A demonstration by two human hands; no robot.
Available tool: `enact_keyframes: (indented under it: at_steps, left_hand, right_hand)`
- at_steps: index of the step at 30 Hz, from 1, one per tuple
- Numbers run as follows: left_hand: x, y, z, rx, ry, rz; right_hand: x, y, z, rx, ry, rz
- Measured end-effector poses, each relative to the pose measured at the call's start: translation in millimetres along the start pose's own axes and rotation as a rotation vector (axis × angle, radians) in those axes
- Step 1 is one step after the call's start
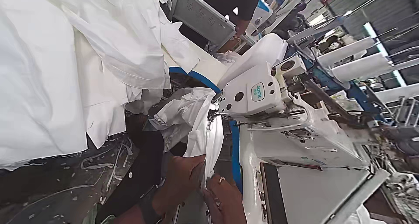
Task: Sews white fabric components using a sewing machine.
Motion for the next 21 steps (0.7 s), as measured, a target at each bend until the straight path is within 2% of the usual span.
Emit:
enact_keyframes:
  at_steps: [7, 8, 11, 12, 15, 19, 21]
  left_hand:
    - [13, -6, -3, 0.081, 0.034, 0.055]
    - [10, -6, -4, 0.083, 0.031, 0.068]
    - [9, -9, -5, 0.073, 0.013, 0.113]
    - [12, -10, -5, 0.073, 0.013, 0.133]
    - [11, -9, -5, 0.083, 0.032, 0.186]
    - [12, -11, -4, 0.087, 0.016, 0.19]
    - [10, -12, -4, 0.076, 0.013, 0.185]
  right_hand:
    - [12, -1, 2, -0.263, 0.108, -0.036]
    - [13, -2, 1, -0.295, 0.123, 0.017]
    - [13, -7, 6, -0.283, 0.167, 0.367]
    - [12, -9, 6, -0.271, 0.141, 0.408]
    - [10, -16, 5, -0.211, 0.066, 0.307]
    - [8, -7, 8, -0.222, 0.175, 0.61]
    - [9, -16, 10, -0.254, 0.108, 0.47]
Point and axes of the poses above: each hand's wrist, its own x-axis towards the middle knuckle, its own y-axis out of the palm, z = x × y, the point moved 6 cm from there along x, towards the middle knuckle, and after that the axes turned 11 degrees about -x, right-handed, at the moved point
